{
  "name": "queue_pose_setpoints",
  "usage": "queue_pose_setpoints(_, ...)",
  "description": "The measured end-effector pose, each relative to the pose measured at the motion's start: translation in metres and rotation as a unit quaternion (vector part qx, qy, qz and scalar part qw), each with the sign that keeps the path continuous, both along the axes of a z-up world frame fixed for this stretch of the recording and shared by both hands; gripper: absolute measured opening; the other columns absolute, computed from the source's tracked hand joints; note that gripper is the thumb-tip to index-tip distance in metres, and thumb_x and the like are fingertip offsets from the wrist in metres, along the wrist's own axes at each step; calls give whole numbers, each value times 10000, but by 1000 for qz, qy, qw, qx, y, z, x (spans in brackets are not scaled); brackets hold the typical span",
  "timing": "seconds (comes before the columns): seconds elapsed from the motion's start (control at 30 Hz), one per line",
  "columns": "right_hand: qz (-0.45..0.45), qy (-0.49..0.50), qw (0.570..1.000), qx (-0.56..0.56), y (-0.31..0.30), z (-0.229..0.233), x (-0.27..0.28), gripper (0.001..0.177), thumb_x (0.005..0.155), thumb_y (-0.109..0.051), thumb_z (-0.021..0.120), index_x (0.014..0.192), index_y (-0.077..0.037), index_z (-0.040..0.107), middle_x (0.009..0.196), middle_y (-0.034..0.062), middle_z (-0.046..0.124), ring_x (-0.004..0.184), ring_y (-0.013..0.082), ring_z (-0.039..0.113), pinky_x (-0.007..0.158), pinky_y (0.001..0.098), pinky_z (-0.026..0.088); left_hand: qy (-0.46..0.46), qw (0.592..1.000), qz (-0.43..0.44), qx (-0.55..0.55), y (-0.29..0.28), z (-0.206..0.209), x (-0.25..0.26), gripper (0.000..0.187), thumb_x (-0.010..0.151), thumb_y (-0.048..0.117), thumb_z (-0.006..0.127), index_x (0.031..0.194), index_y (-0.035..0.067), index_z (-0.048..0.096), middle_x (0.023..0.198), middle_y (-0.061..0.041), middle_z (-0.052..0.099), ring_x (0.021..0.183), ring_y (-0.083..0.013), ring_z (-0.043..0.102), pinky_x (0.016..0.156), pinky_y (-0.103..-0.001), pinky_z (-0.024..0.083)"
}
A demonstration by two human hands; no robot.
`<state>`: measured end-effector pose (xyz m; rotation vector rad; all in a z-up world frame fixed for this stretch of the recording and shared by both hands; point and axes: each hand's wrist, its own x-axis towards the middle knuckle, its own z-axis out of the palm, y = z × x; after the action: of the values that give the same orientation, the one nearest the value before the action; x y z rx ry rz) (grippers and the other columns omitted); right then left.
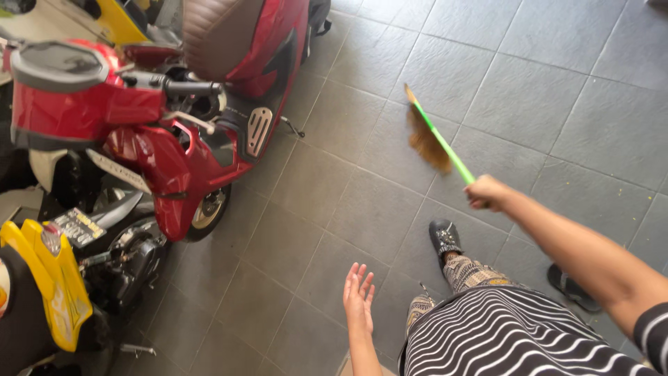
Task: The person sweeps debris from a tiled floor out through a doorway using a broom and then continues sweeping different tiled surfaces in the house.
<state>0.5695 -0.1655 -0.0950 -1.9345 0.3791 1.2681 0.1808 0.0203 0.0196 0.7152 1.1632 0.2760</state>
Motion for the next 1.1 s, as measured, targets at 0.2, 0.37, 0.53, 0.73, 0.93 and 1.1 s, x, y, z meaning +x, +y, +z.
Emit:
queue_pose_setpoints(0.2,153,-50,985,59,17,82,-83,372,881,6,491,1162,118,274,634,168,583,432,237,582,354,357,479,9,999,-48,5,-4,7,66,426,971,316,457,1363,167,530,1334,-16,606,1153,-164,597,1035,-383,412)
queue_pose_setpoints(0.37,28,155,974,161,-35,123,-71,151,899,-41,519,1027,8,456,594,-15,447,396,51,390,300,205,301,5,995,-95,2,-6,0,117,432,965,326,455,1360,168,532,1330,-13,611,1155,-166,598,1026,-385,415)
queue_pose_setpoints(0.53,-100,275,934,206,-69,97,-36,132,915,12,535,952,138,537,638,7,440,399,8,331,268,157,236,-13,990,-137,12,2,9,168,429,964,332,472,1353,163,536,1317,-19,615,1145,-169,599,1014,-380,427)
queue_pose_setpoints(0.73,-149,265,945,121,-125,53,57,175,916,16,509,962,177,559,627,25,458,404,14,335,277,144,251,-42,989,-142,20,20,24,199,429,960,333,479,1345,154,541,1306,-24,616,1126,-162,602,997,-365,432)
queue_pose_setpoints(0.93,14,12,1000,7,-86,4,121,171,888,-89,608,851,78,604,645,108,572,417,139,475,330,287,355,-35,989,-146,10,39,16,209,422,959,320,484,1340,151,546,1296,-32,622,1110,-165,609,985,-367,450)
queue_pose_setpoints(1.1,160,-215,962,-59,23,27,53,342,807,-112,678,1051,58,509,680,183,680,517,241,694,415,354,531,-17,987,-160,4,79,10,233,421,961,327,476,1344,166,541,1305,-13,620,1113,-157,605,980,-368,445)
